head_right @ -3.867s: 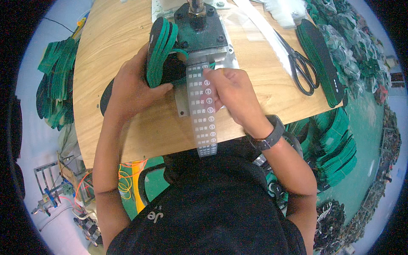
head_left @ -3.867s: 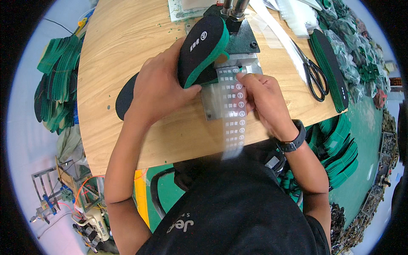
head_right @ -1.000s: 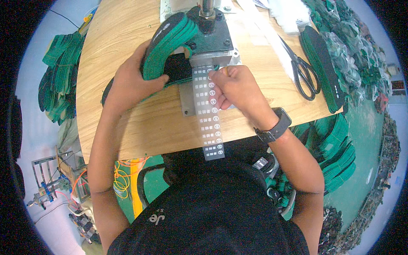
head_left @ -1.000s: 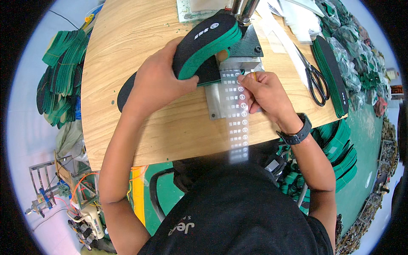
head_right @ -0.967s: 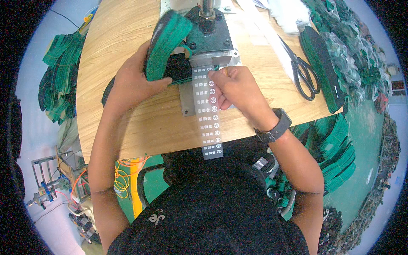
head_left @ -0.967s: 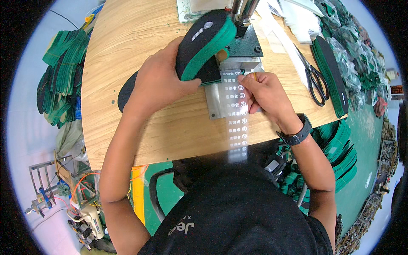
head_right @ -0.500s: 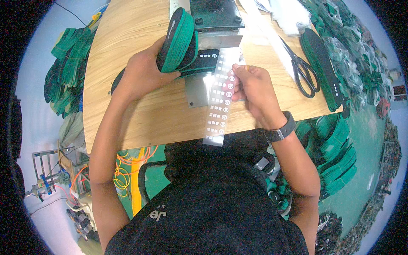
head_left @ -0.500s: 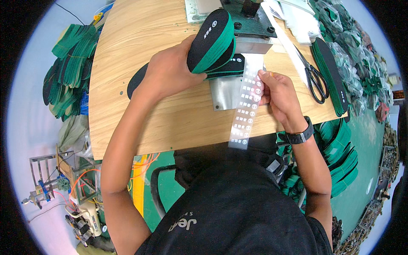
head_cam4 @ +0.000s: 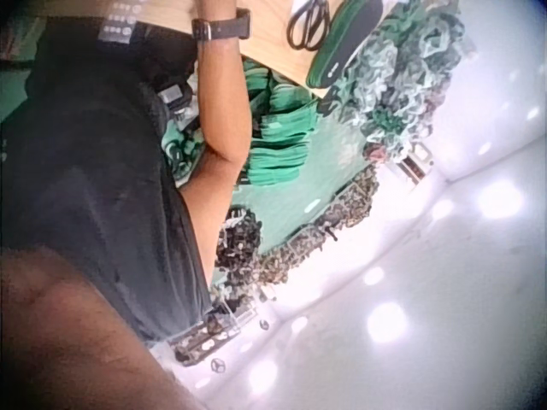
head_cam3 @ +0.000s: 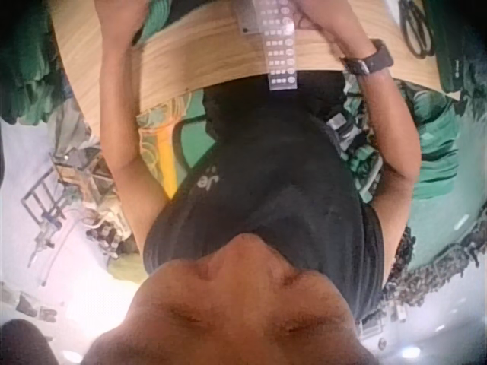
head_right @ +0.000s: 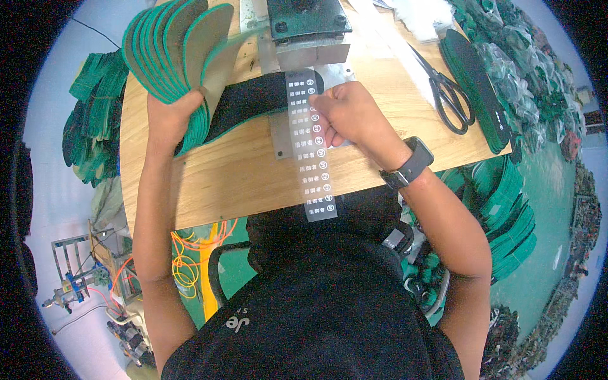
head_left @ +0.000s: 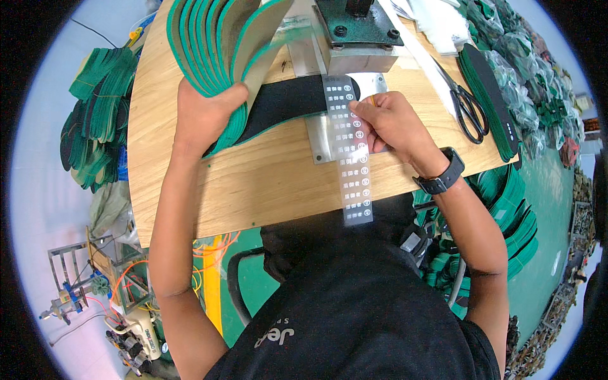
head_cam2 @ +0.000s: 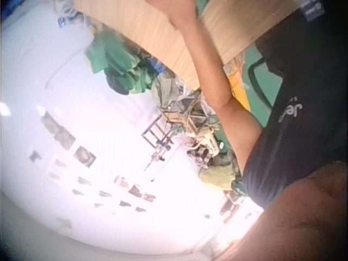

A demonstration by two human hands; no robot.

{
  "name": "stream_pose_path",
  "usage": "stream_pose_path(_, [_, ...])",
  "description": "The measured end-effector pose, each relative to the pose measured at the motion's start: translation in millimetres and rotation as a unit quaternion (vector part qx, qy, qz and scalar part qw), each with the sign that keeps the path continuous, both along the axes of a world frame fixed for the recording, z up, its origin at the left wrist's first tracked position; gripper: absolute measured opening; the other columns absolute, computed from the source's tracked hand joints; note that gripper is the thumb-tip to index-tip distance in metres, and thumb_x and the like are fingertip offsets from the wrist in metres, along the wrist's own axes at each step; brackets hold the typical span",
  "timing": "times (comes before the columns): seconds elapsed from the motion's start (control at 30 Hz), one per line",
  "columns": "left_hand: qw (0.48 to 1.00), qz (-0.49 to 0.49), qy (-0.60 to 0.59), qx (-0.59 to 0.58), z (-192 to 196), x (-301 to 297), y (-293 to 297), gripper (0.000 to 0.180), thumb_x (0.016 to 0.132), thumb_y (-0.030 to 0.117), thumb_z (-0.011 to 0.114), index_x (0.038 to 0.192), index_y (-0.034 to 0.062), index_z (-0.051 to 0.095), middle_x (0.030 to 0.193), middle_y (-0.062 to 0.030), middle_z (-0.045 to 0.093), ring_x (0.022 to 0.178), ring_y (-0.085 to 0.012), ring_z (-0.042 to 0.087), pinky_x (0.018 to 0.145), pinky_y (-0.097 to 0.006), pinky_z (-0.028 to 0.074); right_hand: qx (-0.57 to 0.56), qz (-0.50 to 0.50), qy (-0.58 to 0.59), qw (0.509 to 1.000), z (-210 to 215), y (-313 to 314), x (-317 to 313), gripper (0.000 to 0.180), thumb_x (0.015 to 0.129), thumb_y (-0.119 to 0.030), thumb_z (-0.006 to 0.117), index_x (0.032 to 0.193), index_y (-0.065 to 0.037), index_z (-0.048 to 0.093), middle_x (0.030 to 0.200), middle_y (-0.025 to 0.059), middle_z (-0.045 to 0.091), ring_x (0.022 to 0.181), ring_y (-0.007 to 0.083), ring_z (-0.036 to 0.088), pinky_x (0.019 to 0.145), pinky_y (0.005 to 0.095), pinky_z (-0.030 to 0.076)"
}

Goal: The person picks up a stack of green and black shoe insoles, separates one, and places it on a metal guide. Using scissors, they cut a strip of circular size labels and manually peel and apply one label to the heel area of the insole before restacking it.

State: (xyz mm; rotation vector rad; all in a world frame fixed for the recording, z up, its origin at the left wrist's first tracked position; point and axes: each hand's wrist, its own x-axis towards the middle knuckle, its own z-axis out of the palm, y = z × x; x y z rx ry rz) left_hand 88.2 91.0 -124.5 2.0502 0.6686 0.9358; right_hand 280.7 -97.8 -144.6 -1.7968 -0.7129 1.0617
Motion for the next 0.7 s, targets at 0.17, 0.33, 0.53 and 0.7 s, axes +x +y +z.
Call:
stream_pose_path(0.17, [1.000,-0.008,-0.010,-0.008,-1.4,-0.4,0.5,0.016,0.068,0.010,0.065,0.080,-0.0001,0.062,0.073,-0.0055,0.063,0.066,-0.0121,0.057,0.065,-0.030,0.049,-0.028,0.006,-0.009,1.000,2.2,2.4,-1.3,0.034,0.094,-0.024,0.056,0.068,-0.003,0.062,0.053,0.0035,0.059,0.038,0.0067,0.051,0.035,0.0177,0.039])
stream_pose_path(0.33, [1.000,-0.003,0.000,0.001,-0.1,1.8,-0.3,0.015,0.068,0.010,0.065,0.078,0.0002,0.061,0.070,-0.0052,0.062,0.064,-0.0121,0.056,0.064,-0.030,0.049,-0.030,0.008,-0.011,0.999,2.1,3.4,-0.5,0.034,0.094,-0.024,0.056,0.068,-0.003,0.062,0.053,0.0030,0.059,0.039,0.0063,0.051,0.035,0.0176,0.039])
stream_pose_path(0.53, [0.999,0.008,0.013,0.030,1.2,4.0,-1.0,0.014,0.068,0.011,0.065,0.076,0.0004,0.061,0.068,-0.0060,0.061,0.062,-0.0123,0.056,0.062,-0.031,0.048,-0.034,0.003,-0.009,0.999,2.5,4.5,0.6,0.033,0.094,-0.024,0.058,0.068,-0.003,0.062,0.052,0.0026,0.058,0.039,0.0062,0.051,0.035,0.0174,0.039])
stream_pose_path(0.7, [0.999,0.012,0.025,0.032,0.0,3.8,-3.4,0.015,0.068,0.011,0.065,0.078,0.0005,0.062,0.069,-0.0076,0.063,0.063,-0.0134,0.057,0.063,-0.030,0.049,-0.042,-0.001,0.003,0.999,4.2,5.4,0.2,0.035,0.094,-0.027,0.058,0.067,-0.003,0.061,0.052,0.0026,0.058,0.039,0.0066,0.052,0.035,0.0170,0.039])
